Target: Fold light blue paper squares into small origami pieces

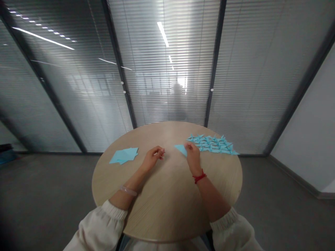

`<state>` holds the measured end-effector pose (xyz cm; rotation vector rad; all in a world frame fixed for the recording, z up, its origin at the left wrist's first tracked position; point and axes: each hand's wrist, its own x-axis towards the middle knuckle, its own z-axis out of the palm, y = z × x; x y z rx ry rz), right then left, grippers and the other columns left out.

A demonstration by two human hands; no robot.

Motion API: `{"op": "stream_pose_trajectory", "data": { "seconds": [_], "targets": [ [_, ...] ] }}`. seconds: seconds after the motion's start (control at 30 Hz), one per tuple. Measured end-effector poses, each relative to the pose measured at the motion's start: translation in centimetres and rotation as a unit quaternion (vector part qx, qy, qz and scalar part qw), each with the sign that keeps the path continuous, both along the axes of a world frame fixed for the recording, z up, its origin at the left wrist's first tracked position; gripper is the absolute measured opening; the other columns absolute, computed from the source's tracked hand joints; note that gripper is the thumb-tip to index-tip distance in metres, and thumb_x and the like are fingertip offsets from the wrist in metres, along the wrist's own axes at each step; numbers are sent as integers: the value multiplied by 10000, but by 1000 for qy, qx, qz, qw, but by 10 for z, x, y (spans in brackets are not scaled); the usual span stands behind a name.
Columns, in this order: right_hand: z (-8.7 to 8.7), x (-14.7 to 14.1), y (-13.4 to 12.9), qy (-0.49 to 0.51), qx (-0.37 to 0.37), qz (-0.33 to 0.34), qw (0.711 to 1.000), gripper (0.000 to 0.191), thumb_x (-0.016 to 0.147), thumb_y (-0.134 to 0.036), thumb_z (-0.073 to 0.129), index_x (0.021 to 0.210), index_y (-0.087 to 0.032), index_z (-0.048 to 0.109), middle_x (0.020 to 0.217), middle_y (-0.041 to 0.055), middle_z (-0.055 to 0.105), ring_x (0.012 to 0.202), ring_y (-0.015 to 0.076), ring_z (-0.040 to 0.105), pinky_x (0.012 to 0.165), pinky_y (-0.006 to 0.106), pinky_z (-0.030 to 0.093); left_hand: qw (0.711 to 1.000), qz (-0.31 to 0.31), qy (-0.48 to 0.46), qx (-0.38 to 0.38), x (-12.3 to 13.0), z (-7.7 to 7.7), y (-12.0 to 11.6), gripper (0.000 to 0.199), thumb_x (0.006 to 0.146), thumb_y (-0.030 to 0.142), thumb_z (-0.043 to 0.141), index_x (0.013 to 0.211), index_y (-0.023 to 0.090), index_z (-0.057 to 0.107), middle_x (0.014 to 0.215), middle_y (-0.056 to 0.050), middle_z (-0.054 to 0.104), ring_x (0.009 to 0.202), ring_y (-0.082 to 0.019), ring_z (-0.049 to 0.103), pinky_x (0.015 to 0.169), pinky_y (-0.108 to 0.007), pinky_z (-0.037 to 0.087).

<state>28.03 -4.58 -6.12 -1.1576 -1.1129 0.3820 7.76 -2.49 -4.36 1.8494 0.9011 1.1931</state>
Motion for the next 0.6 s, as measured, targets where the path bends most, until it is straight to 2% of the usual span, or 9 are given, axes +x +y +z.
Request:
{"op": "stream_pose_trajectory", "data": {
  "seconds": [0.1, 0.17, 0.23, 0.3, 0.37, 0.47, 0.6],
  "targets": [
    [-3, 4, 4, 52, -27, 4, 998, 331, 732, -487, 589, 787, -168, 657, 802, 54, 678, 767, 214, 580, 750, 344, 457, 1000, 21, -9, -11, -1, -4, 3, 358, 817, 500, 537, 771, 151, 606, 719, -33, 604, 650, -132, 566, 600, -250, 504],
    [-5, 1, 4, 41, -35, 46, 997, 311, 738, -470, 595, 752, -167, 663, 772, 46, 673, 755, 208, 577, 719, 325, 454, 1000, -4, -18, -13, 2, -4, 0, 341, 809, 481, 561, 837, 148, 631, 788, -51, 628, 717, -146, 587, 612, -251, 512],
    [-6, -6, 1, 25, -43, 91, 995, 298, 751, -448, 595, 766, -161, 671, 775, 43, 675, 738, 197, 575, 693, 307, 449, 998, -45, -32, -21, 4, -3, -5, 368, 772, 429, 632, 1023, 160, 631, 890, -65, 644, 782, -158, 602, 626, -254, 521],
    [-7, -11, -1, 2, -55, 121, 991, 288, 763, -435, 589, 765, -160, 674, 760, 37, 670, 705, 185, 569, 660, 292, 438, 997, -67, -34, -25, 7, -1, -10, 486, 725, 369, 694, 1160, 178, 592, 946, -66, 647, 780, -152, 605, 643, -261, 525],
    [-7, -15, -2, -22, -65, 152, 986, 278, 766, -425, 591, 758, -160, 673, 731, 31, 662, 673, 176, 563, 627, 280, 427, 997, -70, -19, -29, 8, 1, -13, 494, 700, 337, 720, 1153, 176, 608, 974, -75, 657, 775, -151, 609, 657, -267, 526],
    [-7, -18, -3, -49, -62, 188, 979, 262, 765, -417, 599, 742, -166, 669, 703, 23, 657, 669, 173, 570, 627, 274, 432, 996, -75, 4, -43, 8, 2, -14, 371, 724, 353, 699, 1037, 157, 664, 962, -87, 678, 777, -162, 619, 661, -270, 527],
    [-6, -19, -3, -58, -55, 194, 978, 265, 767, -423, 604, 746, -169, 678, 714, 24, 676, 691, 178, 597, 658, 281, 455, 995, -84, -2, -56, 9, -3, -10, 386, 720, 391, 698, 1012, 141, 666, 881, -72, 683, 731, -156, 616, 629, -261, 523]
  ]
}}
